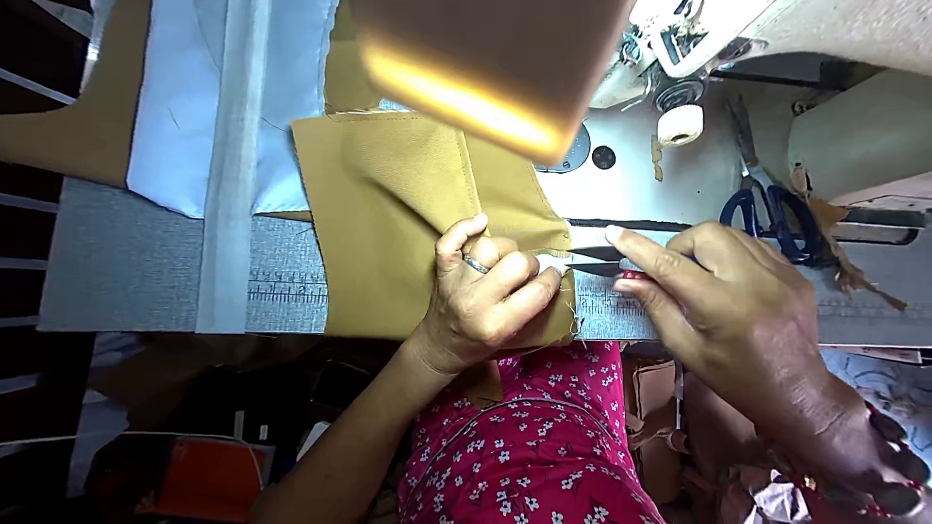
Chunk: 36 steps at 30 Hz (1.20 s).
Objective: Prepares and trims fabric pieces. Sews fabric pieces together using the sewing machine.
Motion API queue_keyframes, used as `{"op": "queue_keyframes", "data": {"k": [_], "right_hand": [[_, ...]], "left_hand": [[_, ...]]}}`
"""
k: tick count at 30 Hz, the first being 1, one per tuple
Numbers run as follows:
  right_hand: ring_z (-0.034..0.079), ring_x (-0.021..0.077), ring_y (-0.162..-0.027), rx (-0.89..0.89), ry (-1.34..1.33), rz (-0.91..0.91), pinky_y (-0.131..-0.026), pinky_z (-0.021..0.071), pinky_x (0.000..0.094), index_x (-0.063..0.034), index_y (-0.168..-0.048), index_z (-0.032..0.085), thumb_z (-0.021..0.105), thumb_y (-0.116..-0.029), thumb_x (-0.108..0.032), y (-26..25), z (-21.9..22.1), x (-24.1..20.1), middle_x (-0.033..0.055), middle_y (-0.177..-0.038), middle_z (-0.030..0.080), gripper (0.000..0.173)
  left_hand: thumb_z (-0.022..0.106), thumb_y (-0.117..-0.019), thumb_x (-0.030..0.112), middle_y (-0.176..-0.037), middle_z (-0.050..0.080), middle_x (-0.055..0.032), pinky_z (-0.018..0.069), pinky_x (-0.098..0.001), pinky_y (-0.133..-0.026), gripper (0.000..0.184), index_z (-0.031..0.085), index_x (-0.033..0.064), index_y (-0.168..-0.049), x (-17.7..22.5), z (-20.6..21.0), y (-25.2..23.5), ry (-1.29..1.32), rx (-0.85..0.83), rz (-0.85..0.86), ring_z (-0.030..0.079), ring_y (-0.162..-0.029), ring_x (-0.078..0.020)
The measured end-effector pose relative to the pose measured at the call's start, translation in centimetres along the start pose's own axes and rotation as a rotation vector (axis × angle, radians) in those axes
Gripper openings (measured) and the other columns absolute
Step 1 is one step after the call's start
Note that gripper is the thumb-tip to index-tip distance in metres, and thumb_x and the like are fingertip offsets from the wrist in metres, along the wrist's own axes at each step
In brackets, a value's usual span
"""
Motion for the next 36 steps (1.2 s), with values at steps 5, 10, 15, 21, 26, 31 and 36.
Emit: {"op": "queue_keyframes", "data": {"k": [5, 10, 15, 21, 26, 31, 36], "right_hand": [[0.052, 0.0316, -0.063, 0.002, 0.234, -0.08, -0.057, 0.034, 0.0422, -0.0182, -0.129, 0.073, 0.055, -0.0985, -0.014, 0.1, -0.4, -1.0, 0.0142, -0.074, 0.056, 0.036], [0.053, 0.0313, -0.064, 0.019, 0.282, -0.114, -0.057, 0.0333, 0.0419, -0.0172, -0.128, 0.074, 0.054, -0.0954, -0.008, -0.1, -0.3, -1.4, 0.0142, -0.076, 0.059, 0.039], [0.053, 0.0306, -0.065, 0.016, 0.295, -0.135, -0.058, 0.0331, 0.0421, -0.0162, -0.127, 0.074, 0.052, -0.0934, -0.005, -0.3, -0.2, -1.7, 0.0139, -0.078, 0.059, 0.041], [0.052, 0.0302, -0.063, 0.015, 0.314, -0.133, -0.058, 0.0324, 0.0421, -0.0156, -0.127, 0.073, 0.051, -0.0953, -0.006, -0.2, -0.5, -1.8, 0.0137, -0.077, 0.058, 0.04], [0.052, 0.0303, -0.064, 0.026, 0.308, -0.134, -0.058, 0.0327, 0.0421, -0.0158, -0.126, 0.074, 0.052, -0.0937, -0.006, -0.2, -0.3, -1.9, 0.0134, -0.077, 0.059, 0.04], [0.052, 0.0294, -0.063, 0.03, 0.304, -0.144, -0.058, 0.0321, 0.0413, -0.0157, -0.124, 0.075, 0.053, -0.0934, -0.006, -0.2, 0.1, -2.0, 0.0128, -0.076, 0.059, 0.039], [0.048, 0.0275, -0.059, 0.021, 0.279, -0.155, -0.055, 0.0294, 0.0396, -0.0154, -0.122, 0.076, 0.053, -0.0929, -0.007, 0.0, 0.7, -1.7, 0.0095, -0.069, 0.054, 0.038]], "left_hand": [[0.067, -0.0943, 0.008, -0.077, 0.059, -0.0049, 0.0307, -0.0452, -0.109, 0.007, 0.074, 0.0103, -0.091, 0.2, 0.0, 0.1, -0.012, 0.001, 0.014, 0.057, -0.087, -0.0207], [0.067, -0.0941, 0.007, -0.078, 0.058, -0.0052, 0.0303, -0.0452, -0.109, 0.008, 0.074, 0.0102, -0.091, 0.2, 0.0, 0.2, -0.014, 0.009, 0.021, 0.056, -0.088, -0.0209], [0.067, -0.0942, 0.008, -0.079, 0.06, -0.0049, 0.0305, -0.0452, -0.109, 0.008, 0.074, 0.0103, -0.092, 0.2, 0.0, 0.2, -0.013, 0.011, 0.024, 0.058, -0.089, -0.0208], [0.068, -0.0937, 0.007, -0.078, 0.059, -0.0049, 0.0303, -0.0445, -0.109, 0.007, 0.074, 0.0101, -0.091, 0.2, 0.0, 0.1, -0.011, 0.014, 0.026, 0.057, -0.088, -0.0206], [0.068, -0.0939, 0.007, -0.078, 0.059, -0.0049, 0.0306, -0.045, -0.108, 0.007, 0.074, 0.0098, -0.091, 0.3, 0.0, 0.2, -0.008, 0.014, 0.026, 0.056, -0.087, -0.0212], [0.068, -0.0943, 0.008, -0.078, 0.059, -0.0048, 0.0299, -0.0449, -0.109, 0.008, 0.074, 0.0104, -0.091, 0.3, -0.1, 0.1, -0.003, 0.015, 0.031, 0.057, -0.089, -0.0207], [0.068, -0.0937, 0.008, -0.079, 0.06, -0.0048, 0.0295, -0.0448, -0.109, 0.006, 0.074, 0.0105, -0.092, 0.2, -0.1, 0.3, -0.002, 0.034, 0.028, 0.057, -0.09, -0.0208]]}}
Point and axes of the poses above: each hand's wrist, its own y-axis away from the middle knuckle, its own z-axis out of the palm, x = y × z, the point moved 2 cm from there along -y, towards the middle knuckle
